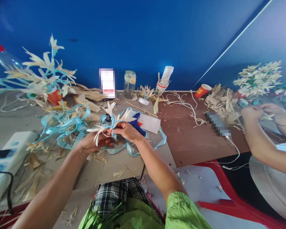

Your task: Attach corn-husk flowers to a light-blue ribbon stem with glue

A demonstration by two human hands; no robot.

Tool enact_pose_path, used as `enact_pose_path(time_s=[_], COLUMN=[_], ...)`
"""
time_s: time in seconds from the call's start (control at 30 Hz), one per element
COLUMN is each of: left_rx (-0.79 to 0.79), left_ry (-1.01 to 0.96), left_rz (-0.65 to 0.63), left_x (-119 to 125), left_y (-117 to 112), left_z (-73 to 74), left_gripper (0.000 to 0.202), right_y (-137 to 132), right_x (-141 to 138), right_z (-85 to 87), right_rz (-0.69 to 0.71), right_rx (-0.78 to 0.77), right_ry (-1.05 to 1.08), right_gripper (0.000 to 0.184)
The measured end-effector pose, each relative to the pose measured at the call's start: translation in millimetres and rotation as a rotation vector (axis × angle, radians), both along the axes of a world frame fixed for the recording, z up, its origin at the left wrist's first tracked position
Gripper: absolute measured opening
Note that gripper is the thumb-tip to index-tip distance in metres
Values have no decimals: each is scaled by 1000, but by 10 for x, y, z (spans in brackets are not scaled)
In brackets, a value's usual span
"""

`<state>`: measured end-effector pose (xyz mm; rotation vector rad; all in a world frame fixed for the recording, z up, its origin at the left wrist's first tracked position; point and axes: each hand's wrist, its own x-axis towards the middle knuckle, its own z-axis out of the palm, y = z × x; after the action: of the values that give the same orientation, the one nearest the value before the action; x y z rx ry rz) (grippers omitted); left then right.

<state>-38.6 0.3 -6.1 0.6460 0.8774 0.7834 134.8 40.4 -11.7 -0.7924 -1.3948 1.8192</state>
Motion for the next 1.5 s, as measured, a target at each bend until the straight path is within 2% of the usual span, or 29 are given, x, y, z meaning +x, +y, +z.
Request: enact_pose_path(time_s=[0.13,0.27,0.47,0.73,1.07,1.2,1.3,1.5], left_rx=[-25,-34,-61,-29,-36,-63,-89,-69], left_ry=[-96,-179,-242,-337,-362,-342,-325,-197], left_rz=[-53,-64,-7,-74,-105,-133,-110,-34], left_x=[8,24,60,92,91,71,47,50], left_y=[-14,-19,-27,-43,-45,-30,-17,-26], left_z=[-9,-45,-108,-135,-166,-152,-129,-35], left_gripper=[24,17,21,19,18,16,10,8], right_y=[-15,-35,-20,-20,-15,-33,-36,-14], right_x=[9,13,-7,20,49,56,63,82], right_z=[23,52,-5,-42,-61,-28,-13,-29], right_rz=[49,142,-31,23,-36,-28,-8,-69], right_rx=[-13,-92,-100,-165,-201,-200,-198,-179], right_ry=[55,128,139,166,174,150,153,157], right_gripper=[22,24,25,26,31,27,24,21])
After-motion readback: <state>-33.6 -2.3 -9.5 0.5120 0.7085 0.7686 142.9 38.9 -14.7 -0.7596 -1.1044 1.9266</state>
